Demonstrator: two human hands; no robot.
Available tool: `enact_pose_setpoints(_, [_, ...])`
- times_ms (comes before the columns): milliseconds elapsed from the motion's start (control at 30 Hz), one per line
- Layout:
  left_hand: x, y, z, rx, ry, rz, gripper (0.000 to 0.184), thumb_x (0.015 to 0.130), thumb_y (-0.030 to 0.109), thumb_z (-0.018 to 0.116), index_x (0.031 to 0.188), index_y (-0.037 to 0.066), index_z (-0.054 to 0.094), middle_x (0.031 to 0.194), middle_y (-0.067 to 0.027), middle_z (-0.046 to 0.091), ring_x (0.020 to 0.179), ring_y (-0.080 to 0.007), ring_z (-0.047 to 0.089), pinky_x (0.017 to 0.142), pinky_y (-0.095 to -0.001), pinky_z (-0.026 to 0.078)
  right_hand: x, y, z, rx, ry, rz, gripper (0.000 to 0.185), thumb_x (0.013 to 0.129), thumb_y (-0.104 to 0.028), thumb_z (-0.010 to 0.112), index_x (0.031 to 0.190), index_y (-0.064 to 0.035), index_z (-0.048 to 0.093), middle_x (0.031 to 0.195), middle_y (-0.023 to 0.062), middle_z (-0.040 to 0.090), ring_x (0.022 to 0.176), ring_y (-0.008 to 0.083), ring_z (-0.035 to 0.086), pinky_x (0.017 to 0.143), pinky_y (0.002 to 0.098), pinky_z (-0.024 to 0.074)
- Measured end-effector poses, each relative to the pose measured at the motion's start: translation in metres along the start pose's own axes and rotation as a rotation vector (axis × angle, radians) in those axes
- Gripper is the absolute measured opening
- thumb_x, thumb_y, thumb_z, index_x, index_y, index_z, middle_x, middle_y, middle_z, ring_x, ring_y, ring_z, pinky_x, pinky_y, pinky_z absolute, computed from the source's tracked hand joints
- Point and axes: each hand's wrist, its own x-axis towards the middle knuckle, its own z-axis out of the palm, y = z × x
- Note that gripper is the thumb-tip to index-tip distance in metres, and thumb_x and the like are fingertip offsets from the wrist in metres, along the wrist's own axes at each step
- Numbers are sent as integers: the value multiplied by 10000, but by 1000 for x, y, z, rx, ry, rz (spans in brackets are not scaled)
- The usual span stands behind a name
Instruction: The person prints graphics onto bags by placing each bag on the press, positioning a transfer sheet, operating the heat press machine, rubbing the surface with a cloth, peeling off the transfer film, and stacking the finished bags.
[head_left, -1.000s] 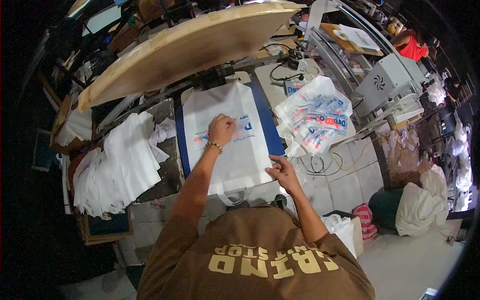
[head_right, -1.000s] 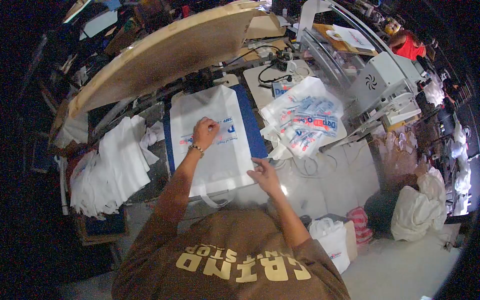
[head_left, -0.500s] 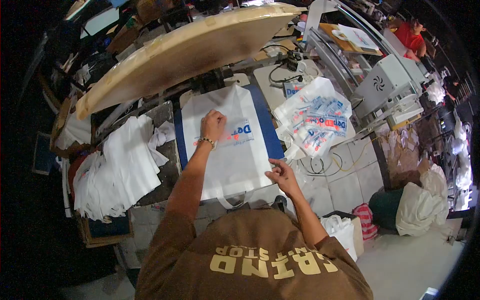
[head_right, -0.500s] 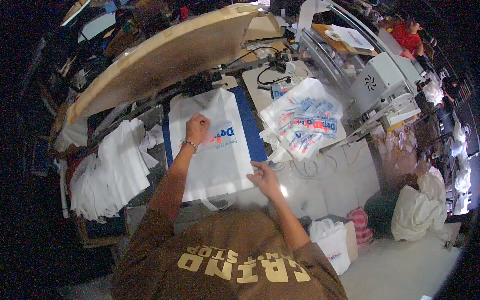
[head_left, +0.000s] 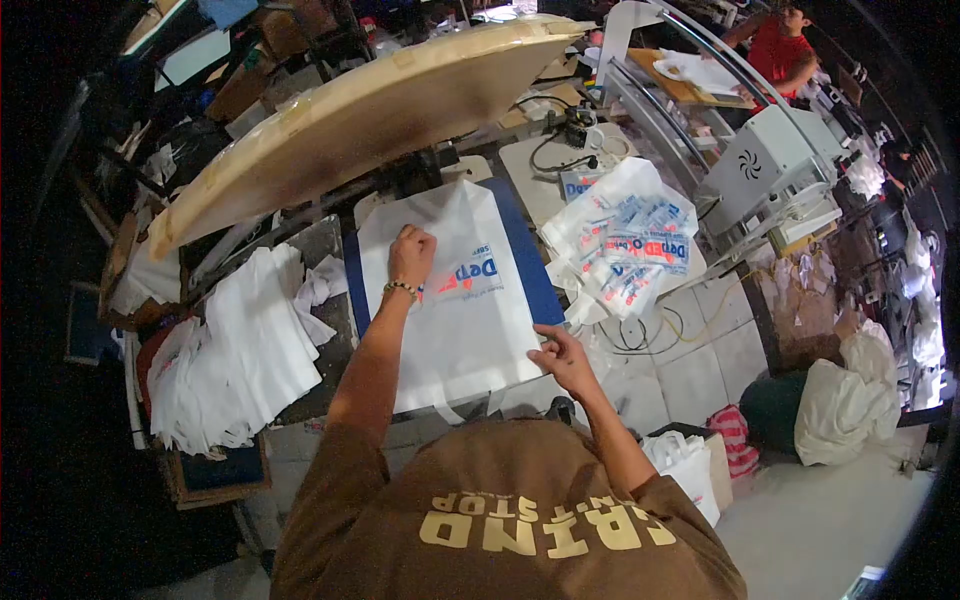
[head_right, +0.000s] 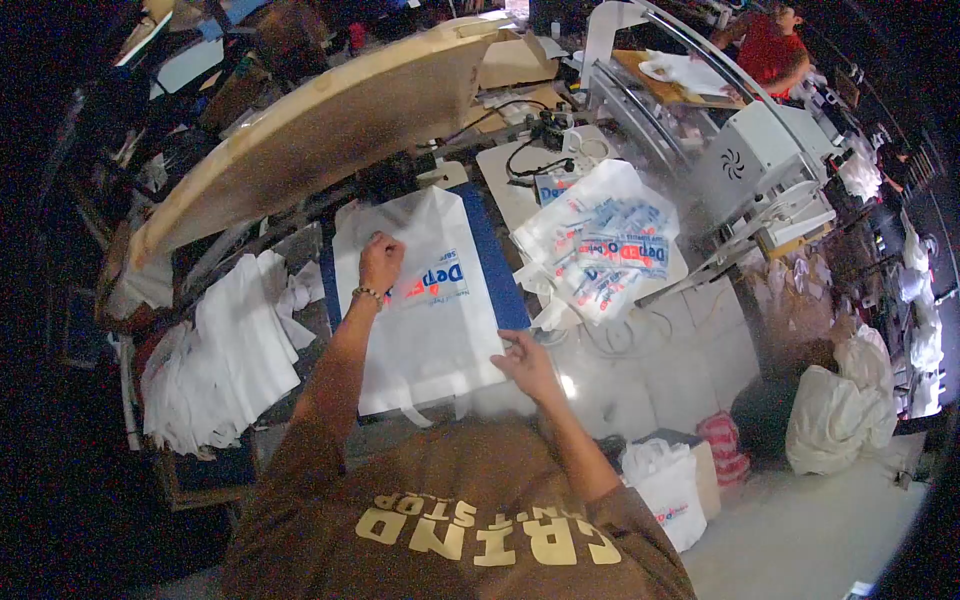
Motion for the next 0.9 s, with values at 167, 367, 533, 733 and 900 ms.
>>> enact_pose_setpoints(167, [6,-17,-4,40,44,30,122,854,118,656,796,11,666,823,-169,626,802,-368,652,713,-444,518,2,8,-2,-20,8,28,549,862,-49,784,1358,9,557,810,-40,589,692,40,511,619,207,404])
enact_pose_setpoints(367, [14,-37,-9,94,69,-19,161,852,158,683,820,0,688,870,-196,647,826,-388,654,742,-446,527,5,0,-2,-16,-9,2,540,859,-41,782,1352,0,568,837,-31,631,716,39,521,639,201,406])
enact_pose_setpoints(533, [16,-39,-5,-5,63,4,185,852,175,691,840,-9,704,881,-199,662,850,-388,661,759,-438,536,3,9,-6,-70,-15,-3,577,852,-156,798,1370,-28,578,871,-11,621,756,74,559,672,234,458])
enact_pose_setpoints(733, [15,-42,-2,2,78,-46,157,848,160,677,816,7,694,886,-192,658,854,-397,653,759,-452,537,-2,1,-1,5,-14,-36,564,864,-138,785,1374,-30,570,877,-7,646,759,66,560,669,229,449])
enact_pose_setpoints(900, [20,-57,-10,88,140,51,148,832,164,680,812,18,678,898,-187,648,848,-395,646,759,-467,532,-2,-1,-1,-18,-11,3,554,865,-125,783,1369,-32,570,884,-4,664,760,63,566,661,226,443])
